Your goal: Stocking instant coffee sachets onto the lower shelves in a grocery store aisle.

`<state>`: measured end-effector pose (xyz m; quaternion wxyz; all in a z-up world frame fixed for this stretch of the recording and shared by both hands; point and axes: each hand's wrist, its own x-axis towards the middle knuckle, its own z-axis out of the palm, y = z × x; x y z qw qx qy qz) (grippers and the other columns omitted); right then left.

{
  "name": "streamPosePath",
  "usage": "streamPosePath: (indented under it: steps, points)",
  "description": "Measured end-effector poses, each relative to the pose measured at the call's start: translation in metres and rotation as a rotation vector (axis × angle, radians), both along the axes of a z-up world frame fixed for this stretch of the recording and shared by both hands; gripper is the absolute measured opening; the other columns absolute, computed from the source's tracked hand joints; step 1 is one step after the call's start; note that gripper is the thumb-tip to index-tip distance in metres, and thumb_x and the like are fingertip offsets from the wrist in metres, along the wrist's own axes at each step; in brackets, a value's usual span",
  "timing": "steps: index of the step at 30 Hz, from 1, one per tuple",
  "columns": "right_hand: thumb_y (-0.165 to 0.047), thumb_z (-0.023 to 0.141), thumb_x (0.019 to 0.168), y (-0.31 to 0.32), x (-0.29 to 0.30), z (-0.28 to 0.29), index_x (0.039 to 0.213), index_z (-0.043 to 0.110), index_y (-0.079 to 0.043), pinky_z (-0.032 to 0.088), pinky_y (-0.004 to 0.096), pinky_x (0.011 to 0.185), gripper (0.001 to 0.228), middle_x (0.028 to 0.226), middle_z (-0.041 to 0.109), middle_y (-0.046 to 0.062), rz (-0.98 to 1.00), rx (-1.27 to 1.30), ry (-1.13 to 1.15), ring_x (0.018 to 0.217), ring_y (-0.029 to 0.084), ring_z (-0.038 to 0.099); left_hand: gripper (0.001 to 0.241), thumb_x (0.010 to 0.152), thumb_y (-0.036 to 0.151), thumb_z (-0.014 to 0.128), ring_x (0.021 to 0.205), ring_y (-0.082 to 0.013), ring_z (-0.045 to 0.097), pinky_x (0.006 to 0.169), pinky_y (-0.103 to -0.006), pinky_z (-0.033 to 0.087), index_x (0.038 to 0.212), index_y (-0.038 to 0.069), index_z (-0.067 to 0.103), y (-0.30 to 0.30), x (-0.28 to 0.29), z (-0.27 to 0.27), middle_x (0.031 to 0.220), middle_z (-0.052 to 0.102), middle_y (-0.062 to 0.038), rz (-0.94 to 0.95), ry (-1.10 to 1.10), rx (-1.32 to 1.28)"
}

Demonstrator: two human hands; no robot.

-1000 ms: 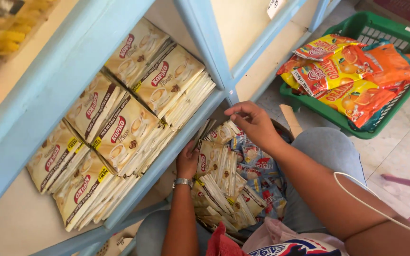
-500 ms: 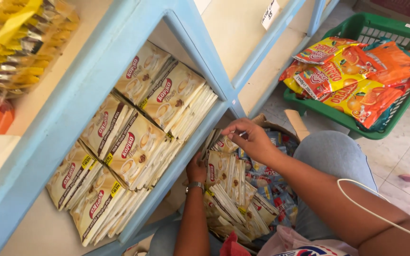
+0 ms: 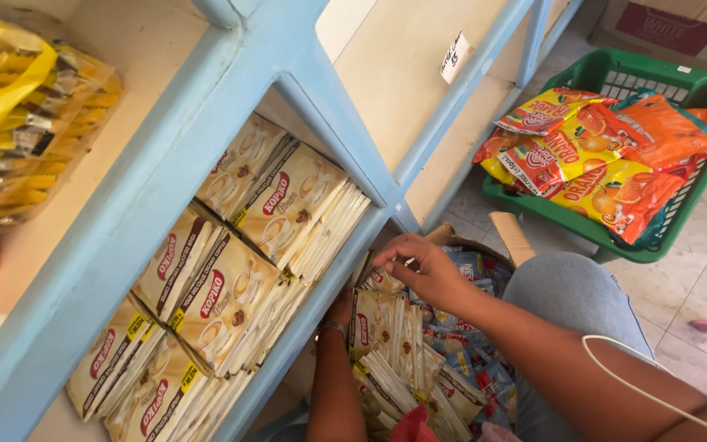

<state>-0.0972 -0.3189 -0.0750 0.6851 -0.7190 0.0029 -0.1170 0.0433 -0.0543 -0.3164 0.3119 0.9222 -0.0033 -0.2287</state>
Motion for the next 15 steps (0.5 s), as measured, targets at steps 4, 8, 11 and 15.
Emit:
streamPosePath:
  steps: [4,8,11,15]
  points:
    - [-0.007,0.068,0.095,-0.002,0.002,0.002,0.104,0.077,-0.012,0.055,0.028,0.082,0.013,0.104,0.069,0.002,-0.027,-0.046,-0.019,0.095,0.014,0.065,0.038,0.099,0.035,0.054,0.126,-0.0230,0.038,0.102,-0.0373,0.029,0.135,0.029,0.062,-0.011,0.003,0.016,0.140,0.047,-0.002,0.114,0.032,-0.152]
    - [-0.007,0.068,0.095,-0.001,0.003,0.002,0.104,0.076,-0.011,0.055,0.028,0.084,0.013,0.105,0.068,0.002,0.012,-0.031,-0.016,0.097,0.013,0.065,0.035,0.097,0.031,0.058,0.113,-0.0209,0.042,0.092,-0.0347,0.031,0.131,0.026,0.063,-0.011,-0.012,0.037,0.129,0.051,-0.002,0.251,0.077,-0.295]
    - [-0.007,0.068,0.095,-0.001,0.005,0.000,0.104,0.076,-0.011,0.055,0.028,0.084,0.013,0.105,0.068,0.002,0.019,-0.031,-0.043,0.097,0.013,0.065,0.032,0.096,0.028,0.061,0.103,-0.0193,0.045,0.084,-0.0327,0.033,0.127,0.023,0.064,-0.006,-0.016,0.040,0.120,0.054,-0.002,0.362,0.102,-0.402]
    - [-0.007,0.068,0.095,-0.002,0.009,-0.009,0.105,0.076,-0.012,0.054,0.028,0.080,0.014,0.104,0.066,0.002,0.004,-0.009,0.018,0.091,0.012,0.062,0.029,0.094,0.024,0.065,0.091,-0.0172,0.049,0.073,-0.0301,0.035,0.123,0.020,0.066,0.006,-0.012,0.026,0.109,0.058,-0.001,0.506,0.122,-0.555]
